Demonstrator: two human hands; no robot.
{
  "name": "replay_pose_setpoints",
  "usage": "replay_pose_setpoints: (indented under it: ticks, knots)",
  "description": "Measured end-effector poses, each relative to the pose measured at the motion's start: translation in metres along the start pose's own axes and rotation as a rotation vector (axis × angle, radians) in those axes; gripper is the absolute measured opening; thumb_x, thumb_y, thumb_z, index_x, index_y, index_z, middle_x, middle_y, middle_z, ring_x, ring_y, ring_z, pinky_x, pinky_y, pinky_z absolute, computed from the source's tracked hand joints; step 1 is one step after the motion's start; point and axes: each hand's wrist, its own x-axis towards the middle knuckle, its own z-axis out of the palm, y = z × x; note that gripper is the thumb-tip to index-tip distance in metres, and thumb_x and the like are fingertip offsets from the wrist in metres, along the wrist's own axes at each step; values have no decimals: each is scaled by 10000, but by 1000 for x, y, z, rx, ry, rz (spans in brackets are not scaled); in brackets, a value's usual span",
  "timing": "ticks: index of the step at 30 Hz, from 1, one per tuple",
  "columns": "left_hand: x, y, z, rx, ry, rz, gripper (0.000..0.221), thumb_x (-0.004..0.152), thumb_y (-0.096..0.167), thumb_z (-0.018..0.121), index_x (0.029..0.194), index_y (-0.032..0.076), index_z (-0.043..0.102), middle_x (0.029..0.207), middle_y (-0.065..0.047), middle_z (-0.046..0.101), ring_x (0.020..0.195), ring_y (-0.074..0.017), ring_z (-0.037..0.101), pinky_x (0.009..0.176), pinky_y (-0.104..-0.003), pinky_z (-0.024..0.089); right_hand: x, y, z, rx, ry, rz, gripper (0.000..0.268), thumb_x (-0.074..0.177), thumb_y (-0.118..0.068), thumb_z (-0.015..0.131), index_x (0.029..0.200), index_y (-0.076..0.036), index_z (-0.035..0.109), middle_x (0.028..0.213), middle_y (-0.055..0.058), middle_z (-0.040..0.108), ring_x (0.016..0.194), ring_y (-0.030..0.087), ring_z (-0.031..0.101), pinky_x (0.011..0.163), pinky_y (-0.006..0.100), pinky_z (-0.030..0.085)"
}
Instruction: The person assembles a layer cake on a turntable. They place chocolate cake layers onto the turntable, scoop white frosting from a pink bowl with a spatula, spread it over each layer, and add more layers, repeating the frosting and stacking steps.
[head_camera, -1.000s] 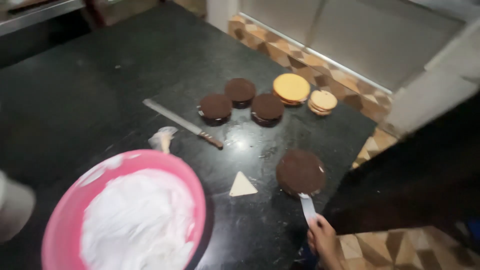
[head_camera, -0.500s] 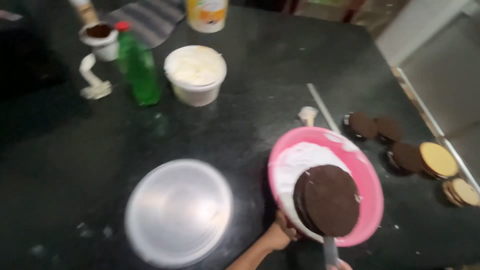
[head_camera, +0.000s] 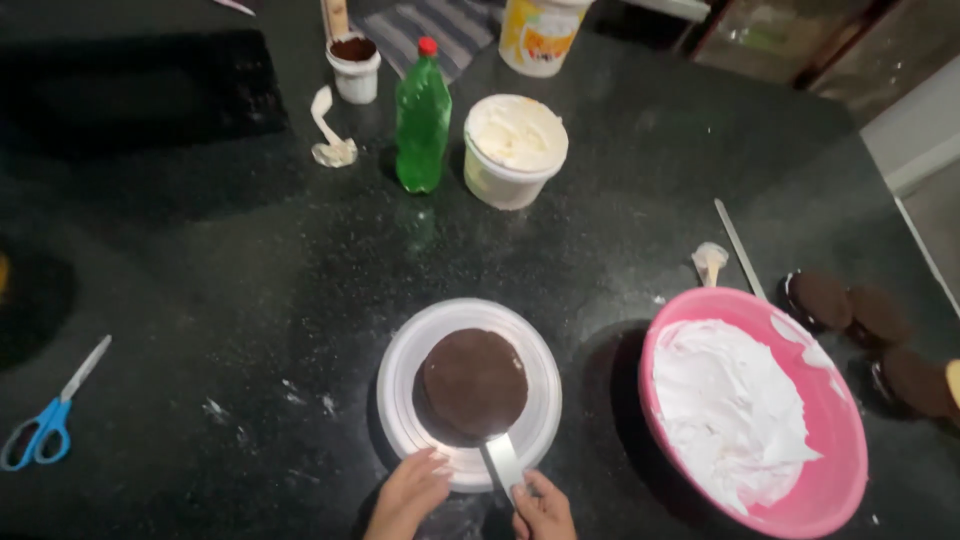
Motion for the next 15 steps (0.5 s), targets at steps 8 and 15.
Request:
replay_pose_setpoints:
  ticks: [8, 15]
  knots:
    - [12, 105, 82, -664, 210, 19, 374, 892, 134, 639, 1247, 39, 571, 1298, -105, 635, 1253, -259, 569, 1099, -421, 400, -12, -20, -19, -194, 22, 101, 369, 944, -162, 667, 1290, -34, 660, 514, 57, 553, 391, 136, 496, 390, 279, 363]
    - [-7, 110, 94, -599, 25, 61, 515, 882, 29, 565, 1390, 1, 491, 1414, -125, 573, 1328, -279, 531, 1171, -437, 362, -27, 103, -207, -506, 257, -369, 289, 887, -123, 737, 1156, -31, 784, 1049, 157, 834, 977, 209, 800, 920, 329, 590]
